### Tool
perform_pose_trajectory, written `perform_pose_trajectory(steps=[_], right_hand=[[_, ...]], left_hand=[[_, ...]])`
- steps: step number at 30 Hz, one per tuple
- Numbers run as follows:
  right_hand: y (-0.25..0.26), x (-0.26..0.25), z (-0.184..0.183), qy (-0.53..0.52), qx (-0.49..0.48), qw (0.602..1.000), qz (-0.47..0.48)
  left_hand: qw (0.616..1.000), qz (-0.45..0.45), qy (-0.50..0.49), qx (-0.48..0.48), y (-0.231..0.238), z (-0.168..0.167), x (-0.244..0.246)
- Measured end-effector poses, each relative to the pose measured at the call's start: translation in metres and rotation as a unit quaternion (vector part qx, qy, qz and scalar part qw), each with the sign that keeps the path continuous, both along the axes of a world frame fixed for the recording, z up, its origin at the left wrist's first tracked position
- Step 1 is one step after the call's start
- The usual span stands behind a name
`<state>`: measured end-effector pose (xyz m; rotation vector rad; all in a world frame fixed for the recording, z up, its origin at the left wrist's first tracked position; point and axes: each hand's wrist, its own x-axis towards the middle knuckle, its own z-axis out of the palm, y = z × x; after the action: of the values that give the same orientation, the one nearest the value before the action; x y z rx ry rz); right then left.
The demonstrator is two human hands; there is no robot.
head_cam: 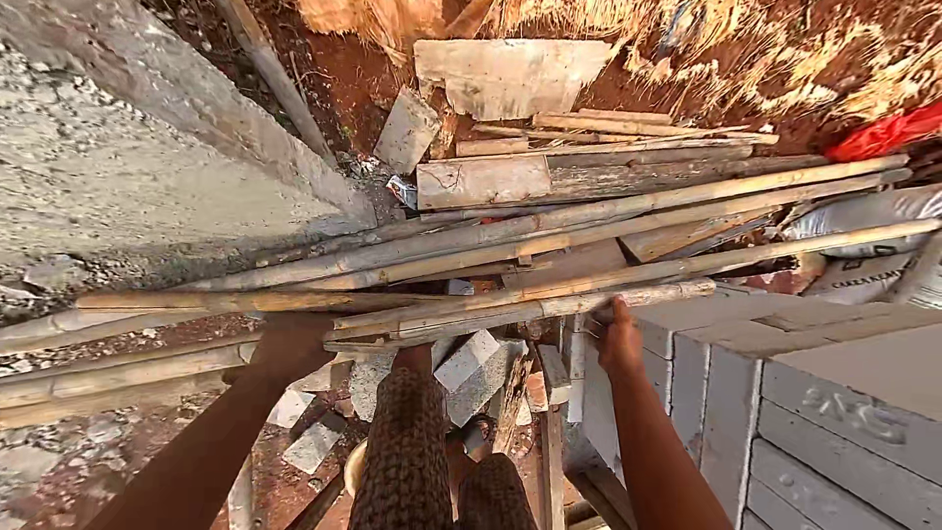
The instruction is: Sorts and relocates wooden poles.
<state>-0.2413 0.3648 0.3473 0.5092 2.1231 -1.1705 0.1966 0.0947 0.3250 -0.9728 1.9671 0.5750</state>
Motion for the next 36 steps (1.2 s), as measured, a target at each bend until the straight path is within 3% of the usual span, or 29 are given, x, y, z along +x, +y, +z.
perform_pose_trajectory(steps=[4, 8, 11, 14, 17, 20, 23, 25, 29, 33, 36], right_hand=[[0.038, 0.023, -0.015, -0.013, 0.050, 0.997, 0.061], [0.067, 0.100, -0.039, -0.106, 0.084, 0.982, 0.134], [0.075, 0.156, -0.048, -0.186, 0.081, 0.961, 0.187], [0.082, 0.189, -0.051, -0.228, 0.075, 0.929, 0.283], [0.081, 0.195, -0.066, -0.233, 0.071, 0.889, 0.387], [0.062, 0.177, -0.092, -0.207, 0.087, 0.874, 0.431], [0.018, 0.139, -0.120, -0.151, 0.113, 0.856, 0.482], [-0.030, 0.112, -0.136, -0.093, 0.128, 0.827, 0.540], [-0.147, 0.063, -0.183, 0.045, 0.154, 0.715, 0.680], [-0.242, 0.032, -0.254, 0.138, 0.172, 0.610, 0.761], [-0.279, 0.018, -0.300, 0.109, 0.230, 0.573, 0.779]], left_hand=[[0.999, 0.006, 0.034, 0.033, 0.024, -0.031, -0.098], [0.985, 0.043, 0.149, 0.068, 0.074, -0.040, -0.222], [0.965, 0.043, 0.239, 0.097, 0.106, -0.051, -0.269], [0.969, 0.042, 0.233, 0.073, 0.106, -0.088, -0.250], [0.985, 0.078, 0.142, 0.056, 0.080, -0.122, -0.198], [0.991, 0.096, 0.073, 0.061, 0.062, -0.147, -0.149], [0.992, 0.093, 0.043, 0.072, 0.074, -0.160, -0.121], [0.989, 0.128, 0.072, 0.037, 0.095, -0.161, -0.114], [0.952, 0.189, 0.242, -0.010, 0.153, -0.154, -0.132], [0.907, 0.223, 0.349, 0.074, 0.217, -0.165, -0.155], [0.888, 0.222, 0.390, 0.106, 0.232, -0.186, -0.157]])
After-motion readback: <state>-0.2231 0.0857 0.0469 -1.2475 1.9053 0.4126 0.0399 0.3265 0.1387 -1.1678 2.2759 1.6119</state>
